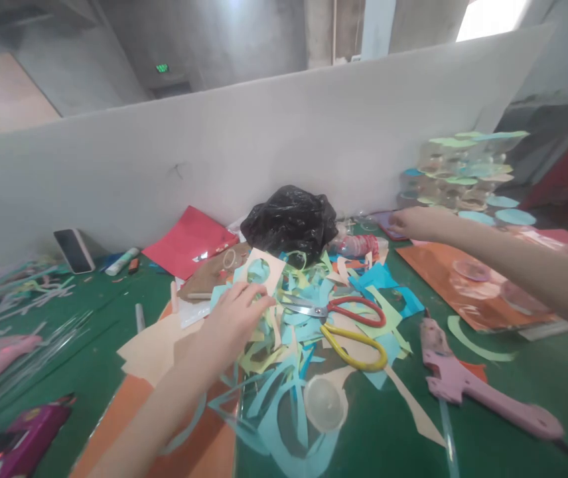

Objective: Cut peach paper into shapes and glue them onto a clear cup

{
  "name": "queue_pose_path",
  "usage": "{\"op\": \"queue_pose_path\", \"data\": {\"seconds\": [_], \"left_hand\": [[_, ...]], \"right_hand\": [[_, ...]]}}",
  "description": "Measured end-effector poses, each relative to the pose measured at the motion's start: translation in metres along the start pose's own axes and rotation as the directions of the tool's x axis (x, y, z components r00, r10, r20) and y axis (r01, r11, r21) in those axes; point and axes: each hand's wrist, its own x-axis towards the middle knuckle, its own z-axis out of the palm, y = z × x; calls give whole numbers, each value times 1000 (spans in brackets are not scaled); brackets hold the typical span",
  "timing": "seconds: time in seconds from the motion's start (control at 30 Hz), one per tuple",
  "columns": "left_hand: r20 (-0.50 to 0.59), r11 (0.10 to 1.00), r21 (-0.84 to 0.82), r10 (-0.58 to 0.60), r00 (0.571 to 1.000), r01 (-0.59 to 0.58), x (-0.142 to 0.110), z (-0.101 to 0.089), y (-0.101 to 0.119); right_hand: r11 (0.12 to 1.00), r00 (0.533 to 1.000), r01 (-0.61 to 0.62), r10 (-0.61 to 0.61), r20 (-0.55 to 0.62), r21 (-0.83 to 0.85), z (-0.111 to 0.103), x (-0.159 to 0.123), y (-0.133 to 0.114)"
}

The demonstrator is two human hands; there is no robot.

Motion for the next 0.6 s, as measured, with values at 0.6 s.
{"op": "queue_pose_path", "data": {"seconds": [0.6], "left_hand": [[-70,997,41,-59,996,62,-17,18,9]], "right_hand": [[980,959,177,-152,240,-87,44,58,-40]]}}
